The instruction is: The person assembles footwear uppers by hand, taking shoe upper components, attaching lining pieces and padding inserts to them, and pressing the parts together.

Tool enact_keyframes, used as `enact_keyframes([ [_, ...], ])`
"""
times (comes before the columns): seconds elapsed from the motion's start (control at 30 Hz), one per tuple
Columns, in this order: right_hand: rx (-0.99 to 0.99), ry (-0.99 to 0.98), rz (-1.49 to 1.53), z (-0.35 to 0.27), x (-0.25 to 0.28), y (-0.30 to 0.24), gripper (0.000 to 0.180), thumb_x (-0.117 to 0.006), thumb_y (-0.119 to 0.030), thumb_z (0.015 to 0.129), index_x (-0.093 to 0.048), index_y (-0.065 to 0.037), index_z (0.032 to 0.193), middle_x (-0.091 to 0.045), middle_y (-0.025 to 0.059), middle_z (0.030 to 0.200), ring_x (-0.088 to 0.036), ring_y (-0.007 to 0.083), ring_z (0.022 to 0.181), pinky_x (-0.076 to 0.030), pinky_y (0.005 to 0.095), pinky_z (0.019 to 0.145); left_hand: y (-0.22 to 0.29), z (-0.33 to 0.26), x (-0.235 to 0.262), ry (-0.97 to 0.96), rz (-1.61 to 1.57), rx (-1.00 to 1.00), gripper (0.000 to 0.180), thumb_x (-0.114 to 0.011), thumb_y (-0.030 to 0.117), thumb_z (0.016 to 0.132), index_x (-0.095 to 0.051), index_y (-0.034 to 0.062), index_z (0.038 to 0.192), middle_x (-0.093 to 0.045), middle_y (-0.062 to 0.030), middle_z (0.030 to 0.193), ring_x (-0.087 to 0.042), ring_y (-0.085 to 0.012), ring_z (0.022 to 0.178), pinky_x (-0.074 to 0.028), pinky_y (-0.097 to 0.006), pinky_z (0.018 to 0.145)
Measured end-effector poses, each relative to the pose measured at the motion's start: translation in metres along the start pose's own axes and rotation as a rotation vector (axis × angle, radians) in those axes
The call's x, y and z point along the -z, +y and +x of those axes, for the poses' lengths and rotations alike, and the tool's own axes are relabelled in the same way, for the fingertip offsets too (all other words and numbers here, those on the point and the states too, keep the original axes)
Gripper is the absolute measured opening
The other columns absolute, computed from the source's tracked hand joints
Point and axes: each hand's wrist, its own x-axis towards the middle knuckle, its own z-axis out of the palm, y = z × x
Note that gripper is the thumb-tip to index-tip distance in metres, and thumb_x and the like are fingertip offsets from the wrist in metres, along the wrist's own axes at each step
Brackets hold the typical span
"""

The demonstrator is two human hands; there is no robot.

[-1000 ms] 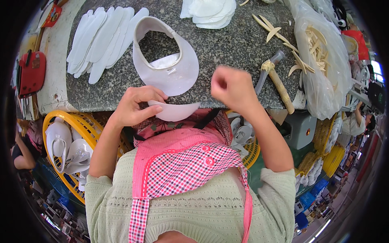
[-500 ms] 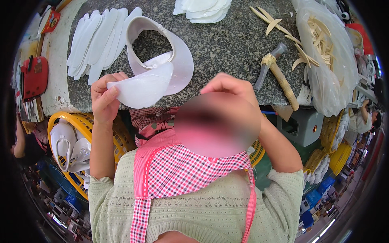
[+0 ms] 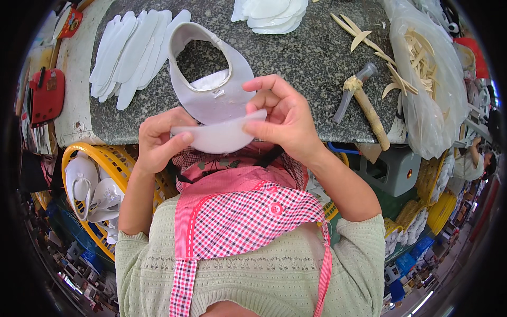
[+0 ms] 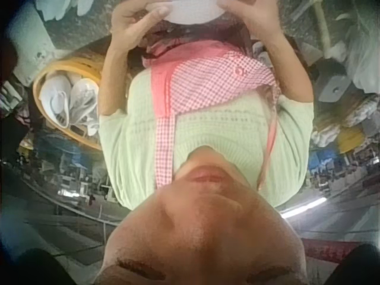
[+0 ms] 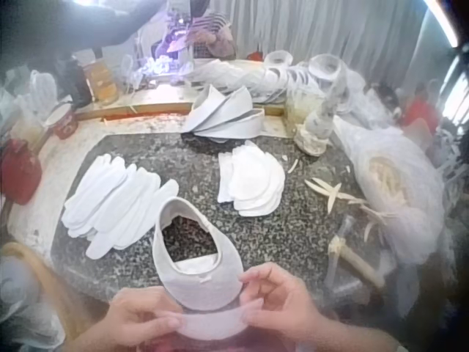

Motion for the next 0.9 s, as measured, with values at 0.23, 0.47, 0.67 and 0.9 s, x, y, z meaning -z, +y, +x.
enact_keyframes([
  [0.23, 0.171, 0.161, -0.469, 0.036, 0.003, 0.006, 0.041, -0.067, 0.000, 0.074, -0.047, -0.003, 0.110, -0.056, 0.0010, 0.073, -0.055, 0.0062, 0.066, -0.044, 0.0194, 0.060, -0.010, 0.008, -0.010, 0.198, 0.479, 0.274, 0.030, -0.062, 0.026, 0.084, -0.056, -0.0013, 0.073, -0.052, -0.0110, 0.054, -0.049, -0.0164, 0.048, -0.039, -0.030, 0.048],
  [0.47, 0.125, 0.099, -0.600, 0.050, 0.011, 0.011, 0.047, -0.070, -0.004, 0.071, -0.046, -0.006, 0.111, -0.055, 0.0001, 0.070, -0.053, 0.0065, 0.063, -0.042, 0.0203, 0.057, -0.017, 0.008, -0.006, 0.186, 0.436, 0.332, 0.031, -0.061, 0.028, 0.085, -0.056, -0.0011, 0.077, -0.053, -0.0131, 0.056, -0.052, -0.0208, 0.048, -0.040, -0.032, 0.049],
  [0.67, 0.109, 0.081, -0.627, 0.051, 0.015, 0.009, 0.048, -0.070, -0.004, 0.070, -0.046, -0.006, 0.111, -0.056, 0.0002, 0.069, -0.052, 0.0070, 0.063, -0.042, 0.0215, 0.057, -0.009, 0.012, -0.007, 0.117, 0.508, 0.348, 0.029, -0.062, 0.027, 0.083, -0.057, -0.0010, 0.077, -0.054, -0.0160, 0.058, -0.054, -0.0262, 0.051, -0.042, -0.034, 0.051],
  [0.9, 0.103, 0.102, -0.752, 0.051, 0.015, 0.010, 0.048, -0.070, -0.007, 0.070, -0.047, -0.008, 0.111, -0.058, 0.0017, 0.069, -0.053, 0.0092, 0.061, -0.043, 0.0235, 0.058, -0.010, 0.014, -0.011, 0.125, 0.629, 0.316, 0.029, -0.063, 0.025, 0.083, -0.055, -0.0011, 0.074, -0.055, -0.0134, 0.058, -0.054, -0.0241, 0.052, -0.042, -0.034, 0.051],
])
